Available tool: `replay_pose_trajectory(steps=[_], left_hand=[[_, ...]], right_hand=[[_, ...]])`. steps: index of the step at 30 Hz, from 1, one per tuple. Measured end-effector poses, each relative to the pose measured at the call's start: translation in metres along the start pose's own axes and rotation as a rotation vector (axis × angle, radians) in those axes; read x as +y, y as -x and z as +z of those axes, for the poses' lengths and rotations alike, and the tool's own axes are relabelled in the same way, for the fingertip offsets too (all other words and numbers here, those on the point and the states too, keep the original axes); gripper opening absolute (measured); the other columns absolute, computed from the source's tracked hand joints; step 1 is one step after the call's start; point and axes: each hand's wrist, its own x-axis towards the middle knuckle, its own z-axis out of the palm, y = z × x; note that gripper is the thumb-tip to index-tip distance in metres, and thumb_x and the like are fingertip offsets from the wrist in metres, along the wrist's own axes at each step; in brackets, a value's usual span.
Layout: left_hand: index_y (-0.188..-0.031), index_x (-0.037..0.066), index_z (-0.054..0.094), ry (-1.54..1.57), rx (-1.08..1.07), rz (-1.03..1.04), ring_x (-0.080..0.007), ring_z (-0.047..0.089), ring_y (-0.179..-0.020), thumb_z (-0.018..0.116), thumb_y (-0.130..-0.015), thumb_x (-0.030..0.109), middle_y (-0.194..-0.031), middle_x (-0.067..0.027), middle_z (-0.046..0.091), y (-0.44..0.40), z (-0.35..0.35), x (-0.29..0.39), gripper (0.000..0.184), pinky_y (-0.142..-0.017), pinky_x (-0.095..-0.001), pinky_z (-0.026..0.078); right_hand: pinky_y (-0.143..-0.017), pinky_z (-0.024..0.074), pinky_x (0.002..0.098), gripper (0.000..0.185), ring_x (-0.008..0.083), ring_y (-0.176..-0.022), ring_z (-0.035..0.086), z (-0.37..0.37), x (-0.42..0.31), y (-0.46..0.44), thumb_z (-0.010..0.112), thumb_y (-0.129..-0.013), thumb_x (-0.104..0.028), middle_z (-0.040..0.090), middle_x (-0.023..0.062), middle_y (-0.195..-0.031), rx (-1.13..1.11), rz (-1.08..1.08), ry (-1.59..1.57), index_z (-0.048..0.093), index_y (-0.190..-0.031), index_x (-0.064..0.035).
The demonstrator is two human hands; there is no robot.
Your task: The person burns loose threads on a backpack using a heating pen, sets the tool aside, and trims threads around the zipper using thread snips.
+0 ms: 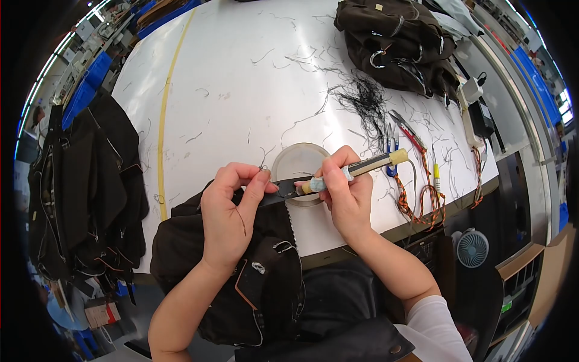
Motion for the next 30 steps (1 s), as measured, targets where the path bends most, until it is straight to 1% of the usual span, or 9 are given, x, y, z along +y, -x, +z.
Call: replay_pose_trajectory(steps=[4,7,13,20,23,26,27,29,30], left_hand=[[-0.09,-0.003,0.06,0.027,-0.017,-0.008,-0.011,0.063,-0.075,0.06,-0.094,0.009,-0.08,-0.0073,0.066,-0.0008,-0.0003,0.0004,0.013,-0.073,-0.0243,0.048],[-0.09,-0.003,0.059,0.03,-0.023,-0.008,-0.0108,0.063,-0.075,0.059,-0.094,0.009,-0.08,-0.0072,0.066,-0.0005,-0.0004,0.0007,0.013,-0.073,-0.0242,0.048],[-0.09,-0.003,0.06,0.033,-0.021,-0.004,-0.0106,0.063,-0.074,0.059,-0.094,0.009,-0.079,-0.007,0.066,-0.0005,0.0001,-0.0002,0.012,-0.073,-0.0241,0.048],[-0.09,-0.003,0.06,0.032,-0.018,-0.013,-0.0107,0.063,-0.075,0.059,-0.094,0.009,-0.079,-0.0071,0.066,-0.0006,0.0002,0.0002,0.013,-0.073,-0.024,0.048],[-0.089,-0.003,0.059,0.037,-0.003,-0.013,-0.0108,0.063,-0.073,0.058,-0.095,0.009,-0.078,-0.0065,0.066,-0.0005,0.0013,0.0016,0.013,-0.072,-0.0238,0.048],[-0.096,-0.003,0.059,0.044,-0.05,-0.006,-0.0124,0.062,-0.084,0.056,-0.095,0.008,-0.088,-0.0086,0.066,-0.0005,-0.0029,0.0007,0.012,-0.078,-0.0261,0.048],[-0.102,-0.003,0.058,0.022,-0.012,0.01,-0.0146,0.062,-0.088,0.056,-0.095,0.008,-0.093,-0.0104,0.065,0.0003,-0.0029,0.0014,0.013,-0.081,-0.0276,0.047],[-0.113,-0.003,0.055,-0.023,0.069,0.047,-0.019,0.06,-0.098,0.055,-0.093,0.006,-0.104,-0.0141,0.063,0.0032,-0.0036,0.004,0.022,-0.088,-0.0307,0.046],[-0.118,-0.003,0.052,-0.137,0.044,0.06,-0.0189,0.059,-0.101,0.055,-0.093,0.005,-0.108,-0.0138,0.061,0.007,-0.0074,0.0067,0.027,-0.09,-0.0304,0.044]], right_hand=[[-0.052,0.0389,0.0195,0.014,0.0018,-0.058,0.047,0.0045,0.0018,0.0,0.053,-0.097,-0.01,0.057,0.0005,-0.071,-0.009,-0.031,-0.038,0.048,-0.085,-0.0036],[-0.051,0.0371,0.0187,0.015,0.0011,-0.059,0.046,0.0038,0.0035,-0.0009,0.055,-0.095,-0.009,0.057,-0.0007,-0.07,-0.016,-0.058,0.007,0.049,-0.083,-0.0035],[-0.05,0.0318,0.0174,0.018,-0.0005,-0.057,0.043,0.0,0.0057,-0.0009,0.06,-0.092,-0.011,0.054,-0.004,-0.064,0.013,-0.016,0.127,0.051,-0.078,-0.0054],[-0.049,0.0304,0.0181,0.018,-0.0008,-0.056,0.041,0.0014,0.0059,-0.0012,0.061,-0.092,-0.011,0.053,-0.0048,-0.063,0.004,-0.043,0.126,0.051,-0.077,-0.0057],[-0.049,0.0307,0.0183,0.018,-0.0006,-0.056,0.041,0.0011,0.005,-0.001,0.06,-0.092,-0.011,0.053,-0.0047,-0.063,0.004,-0.044,0.151,0.051,-0.078,-0.0057],[-0.048,0.0317,0.0185,0.017,-0.0001,-0.056,0.042,0.0005,0.0051,-0.0009,0.059,-0.093,-0.012,0.054,-0.0037,-0.065,0.006,-0.045,0.123,0.051,-0.08,-0.0059],[-0.048,0.0321,0.0185,0.017,0.0002,-0.055,0.043,0.0007,0.0046,-0.0008,0.059,-0.094,-0.013,0.054,-0.0033,-0.066,0.008,-0.041,0.082,0.051,-0.081,-0.006],[-0.048,0.033,0.0182,0.016,0.0006,-0.056,0.044,0.0016,0.0025,-0.0015,0.057,-0.095,-0.014,0.055,-0.0024,-0.068,0.012,-0.024,0.031,0.05,-0.083,-0.0061],[-0.048,0.0334,0.0179,0.016,0.0008,-0.056,0.044,0.0018,0.0003,-0.0018,0.056,-0.096,-0.015,0.055,-0.002,-0.069,0.016,-0.01,0.022,0.05,-0.084,-0.0062]])
